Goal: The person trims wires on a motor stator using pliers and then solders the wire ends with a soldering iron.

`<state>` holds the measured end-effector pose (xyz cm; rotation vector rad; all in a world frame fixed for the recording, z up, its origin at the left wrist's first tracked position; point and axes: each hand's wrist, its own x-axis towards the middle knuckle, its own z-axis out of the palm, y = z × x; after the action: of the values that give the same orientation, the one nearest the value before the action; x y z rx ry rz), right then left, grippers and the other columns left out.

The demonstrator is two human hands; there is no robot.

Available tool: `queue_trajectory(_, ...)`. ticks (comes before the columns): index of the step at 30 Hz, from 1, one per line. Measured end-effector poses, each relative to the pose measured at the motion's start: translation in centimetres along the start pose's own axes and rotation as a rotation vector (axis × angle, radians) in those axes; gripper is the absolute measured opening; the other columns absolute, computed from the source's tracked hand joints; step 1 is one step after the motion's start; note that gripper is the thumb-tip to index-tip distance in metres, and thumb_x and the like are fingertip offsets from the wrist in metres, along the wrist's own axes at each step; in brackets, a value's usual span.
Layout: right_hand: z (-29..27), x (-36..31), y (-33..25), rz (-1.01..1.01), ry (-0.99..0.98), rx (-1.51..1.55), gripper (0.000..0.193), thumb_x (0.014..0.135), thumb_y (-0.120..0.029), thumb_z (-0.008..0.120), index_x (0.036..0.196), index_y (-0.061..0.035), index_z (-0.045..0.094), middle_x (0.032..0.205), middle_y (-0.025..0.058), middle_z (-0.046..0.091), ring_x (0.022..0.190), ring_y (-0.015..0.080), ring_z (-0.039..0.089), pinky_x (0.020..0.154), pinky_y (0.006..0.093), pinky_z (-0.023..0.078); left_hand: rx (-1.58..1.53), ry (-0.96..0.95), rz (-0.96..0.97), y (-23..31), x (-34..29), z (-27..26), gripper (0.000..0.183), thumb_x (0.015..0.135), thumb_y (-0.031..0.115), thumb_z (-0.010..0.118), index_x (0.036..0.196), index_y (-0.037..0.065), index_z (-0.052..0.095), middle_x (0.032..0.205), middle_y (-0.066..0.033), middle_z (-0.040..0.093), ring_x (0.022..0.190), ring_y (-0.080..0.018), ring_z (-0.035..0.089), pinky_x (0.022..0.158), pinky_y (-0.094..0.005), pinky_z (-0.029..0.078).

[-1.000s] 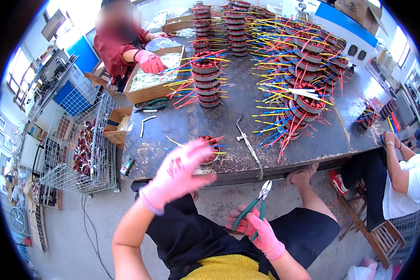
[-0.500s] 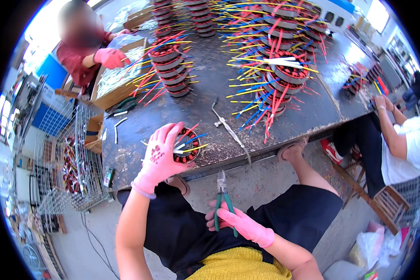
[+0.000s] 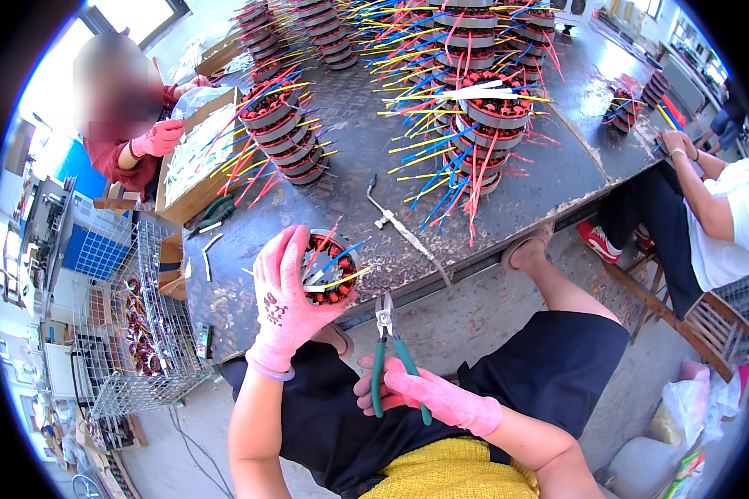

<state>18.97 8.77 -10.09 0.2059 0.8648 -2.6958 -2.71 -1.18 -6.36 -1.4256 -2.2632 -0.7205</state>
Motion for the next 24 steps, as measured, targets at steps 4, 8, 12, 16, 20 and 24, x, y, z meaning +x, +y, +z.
queue_trajectory(4, 0.3, -0.3, -0.2, 0.001, 0.022, -0.024, 0.061, 0.099, -0.042, 0.049, 0.144, -0.0059, 0.029, 0.12, 0.0101, 0.052, 0.108, 0.0194, 0.056, 0.096, 0.0353, 0.046, -0.086, -0.021, -0.044, 0.0, -0.1, 0.0, 0.103, 0.051, 0.029, 0.091, 0.137, 0.003, 0.041, 0.131, -0.0174, 0.047, 0.12, -0.0354, 0.047, 0.101, -0.0458, 0.038)
queue_trajectory(8, 0.7, -0.4, -0.4, -0.005, 0.041, -0.045, 0.063, 0.099, -0.044, 0.05, 0.144, -0.0046, 0.029, 0.117, 0.0092, 0.051, 0.106, 0.0181, 0.056, 0.093, 0.0334, 0.046, -0.159, -0.018, -0.077, 0.1, -0.2, 0.2, 0.105, 0.05, 0.027, 0.092, 0.138, 0.003, 0.04, 0.131, -0.0186, 0.046, 0.12, -0.0362, 0.046, 0.101, -0.0453, 0.038)
queue_trajectory(12, 0.8, -0.4, -0.6, -0.005, 0.048, -0.049, 0.062, 0.099, -0.043, 0.049, 0.142, -0.0037, 0.03, 0.113, 0.0085, 0.053, 0.102, 0.0175, 0.057, 0.092, 0.0326, 0.047, -0.161, -0.016, -0.078, 0.2, -0.2, 0.0, 0.105, 0.05, 0.027, 0.092, 0.137, 0.003, 0.04, 0.132, -0.0187, 0.045, 0.12, -0.0364, 0.046, 0.101, -0.0453, 0.039)
queue_trajectory(16, 1.1, -0.4, -0.9, -0.015, 0.06, -0.06, 0.056, 0.1, -0.042, 0.047, 0.139, -0.0038, 0.033, 0.109, 0.008, 0.055, 0.099, 0.0169, 0.058, 0.089, 0.0321, 0.048, -0.143, -0.008, -0.056, 0.2, -0.2, 0.0, 0.105, 0.05, 0.027, 0.092, 0.137, 0.003, 0.04, 0.132, -0.0186, 0.045, 0.12, -0.0363, 0.046, 0.101, -0.0453, 0.039)
queue_trajectory(20, 1.2, -0.5, -1.0, -0.009, 0.082, -0.075, 0.052, 0.101, -0.041, 0.046, 0.136, -0.0044, 0.037, 0.107, 0.0077, 0.056, 0.096, 0.0165, 0.059, 0.086, 0.0322, 0.049, -0.104, 0.01, -0.009, 0.0, -0.3, -0.1, 0.105, 0.05, 0.027, 0.093, 0.137, 0.002, 0.04, 0.132, -0.0183, 0.046, 0.12, -0.0359, 0.046, 0.1, -0.0455, 0.039)
queue_trajectory(24, 1.1, -0.5, -0.7, -0.002, 0.114, -0.048, 0.048, 0.101, -0.04, 0.045, 0.133, -0.0044, 0.041, 0.103, 0.007, 0.057, 0.093, 0.0163, 0.061, 0.083, 0.0319, 0.051, -0.094, 0.04, 0.059, -0.2, -0.3, 0.0, 0.105, 0.049, 0.027, 0.093, 0.137, 0.003, 0.041, 0.133, -0.0176, 0.047, 0.12, -0.0357, 0.047, 0.1, -0.0459, 0.039)
